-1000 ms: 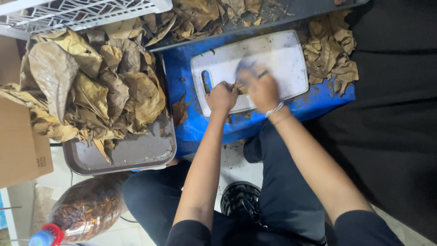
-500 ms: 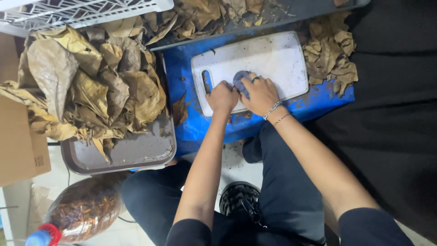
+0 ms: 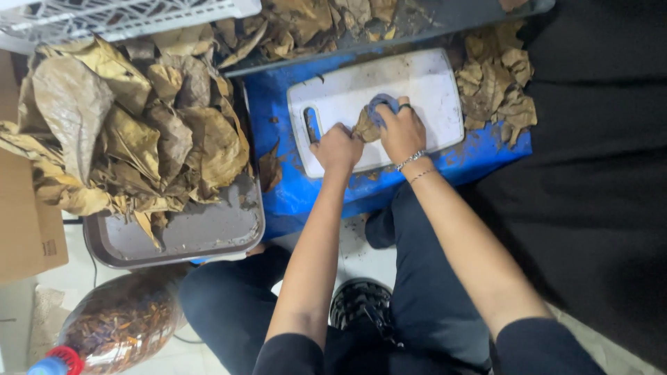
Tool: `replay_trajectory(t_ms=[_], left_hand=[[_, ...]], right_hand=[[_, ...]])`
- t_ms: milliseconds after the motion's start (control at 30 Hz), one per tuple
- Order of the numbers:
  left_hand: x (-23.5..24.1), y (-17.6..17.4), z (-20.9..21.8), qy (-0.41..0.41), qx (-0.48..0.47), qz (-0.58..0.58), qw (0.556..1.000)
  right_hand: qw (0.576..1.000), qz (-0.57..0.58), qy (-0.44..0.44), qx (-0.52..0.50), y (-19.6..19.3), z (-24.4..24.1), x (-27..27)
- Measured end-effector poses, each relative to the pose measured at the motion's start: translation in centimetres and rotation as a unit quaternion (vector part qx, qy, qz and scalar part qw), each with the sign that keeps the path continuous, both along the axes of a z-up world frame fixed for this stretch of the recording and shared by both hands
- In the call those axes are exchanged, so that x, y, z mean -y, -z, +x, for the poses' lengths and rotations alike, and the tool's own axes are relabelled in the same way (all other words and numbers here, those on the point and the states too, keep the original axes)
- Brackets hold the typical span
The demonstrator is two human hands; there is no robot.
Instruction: The person sits and cleans dried leaves by wiping them with a blue cloth on a white cutting board. They pick up leaves from a tray, wipe them, and place them into a white basket.
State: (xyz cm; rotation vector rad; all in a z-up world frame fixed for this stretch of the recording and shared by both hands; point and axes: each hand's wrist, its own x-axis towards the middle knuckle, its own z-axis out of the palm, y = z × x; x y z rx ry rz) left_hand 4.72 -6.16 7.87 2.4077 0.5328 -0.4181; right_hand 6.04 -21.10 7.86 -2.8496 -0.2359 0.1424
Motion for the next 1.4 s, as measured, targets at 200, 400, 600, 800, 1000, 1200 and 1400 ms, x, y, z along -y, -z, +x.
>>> replay_trajectory(t_ms=[200, 400, 600, 800, 1000, 1200, 1400], left_hand=[[0.1, 0.5, 0.4, 0.011, -0.013, 0.016, 1.000], [0.2, -2.3, 0.6, 0.006, -0.039, 0.006, 0.999], [0.0, -0.7, 0.0, 0.007, -0.045, 0.005, 0.999], [0.2, -3.3, 0.0, 0.005, -0.046, 0.006, 0.999], [0.1, -0.3, 0.2, -0.001, -0.029, 0.009, 1.000], [0.5, -1.5, -0.3, 0.012, -0.036, 0.012, 0.999], [0.1, -1.5, -0.6, 0.026, -0.010, 0.011, 1.000]], right_hand=[[0.993, 0.057, -0.080, 0.070, 1.9, -0.3, -1.0], [0.995, 0.060, 0.023, 0.080, 1.2, 0.5, -0.3], [0.996, -0.039, -0.065, -0.038, 1.2, -0.7, -1.2], [0.994, 0.047, 0.046, 0.090, 2.3, 1.2, -0.2], [0.996, 0.044, -0.063, 0.037, 3.9, 1.2, -0.6], [0.971, 0.121, 0.051, 0.197, 3.6, 1.1, 0.4], [0.976, 0.023, -0.117, 0.181, 3.2, 0.2, -0.7]])
